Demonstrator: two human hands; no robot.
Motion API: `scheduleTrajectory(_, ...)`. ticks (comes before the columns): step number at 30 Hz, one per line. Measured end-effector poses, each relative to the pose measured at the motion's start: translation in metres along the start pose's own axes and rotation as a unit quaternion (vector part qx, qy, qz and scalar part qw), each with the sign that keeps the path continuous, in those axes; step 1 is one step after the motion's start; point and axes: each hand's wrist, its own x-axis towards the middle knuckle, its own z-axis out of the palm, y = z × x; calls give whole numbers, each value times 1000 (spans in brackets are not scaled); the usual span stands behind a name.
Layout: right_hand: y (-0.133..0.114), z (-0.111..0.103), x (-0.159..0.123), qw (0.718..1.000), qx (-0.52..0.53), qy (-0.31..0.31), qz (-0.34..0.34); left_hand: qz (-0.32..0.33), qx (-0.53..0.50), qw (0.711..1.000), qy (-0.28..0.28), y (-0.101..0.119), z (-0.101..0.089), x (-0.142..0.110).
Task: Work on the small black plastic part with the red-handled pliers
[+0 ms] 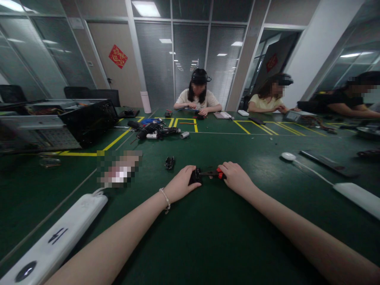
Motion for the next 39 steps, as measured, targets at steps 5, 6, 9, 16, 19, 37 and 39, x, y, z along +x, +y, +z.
scheduleTrajectory(5, 1, 0, 0, 1000, 7, 5, -4, 4, 13, 1000, 3, 0, 2, 0)
scheduleTrajectory(6, 1, 0, 0, 1000, 9, 5, -5, 3, 15, 1000, 2, 0, 2, 0)
scheduleTrajectory(9, 1, -1, 1, 1000, 13, 4, -9, -2, 17, 1000, -5, 1, 0, -1)
scheduleTrajectory(16, 2, 0, 0, 1000, 9, 6, -18, 5, 2, 1000, -8, 0, -1, -1)
scheduleTrajectory(19, 1, 1, 0, 1000, 6, 8, -18, 10, -3, 1000, -4, -1, -1, 0)
scheduleTrajectory(37, 0, -1, 1, 1000, 4, 0, -5, 7, -9, 1000, 9, 0, -1, -1)
scheduleTrajectory(39, 1, -1, 1, 1000, 7, 1, -7, 5, -9, 1000, 6, 1, -2, -1)
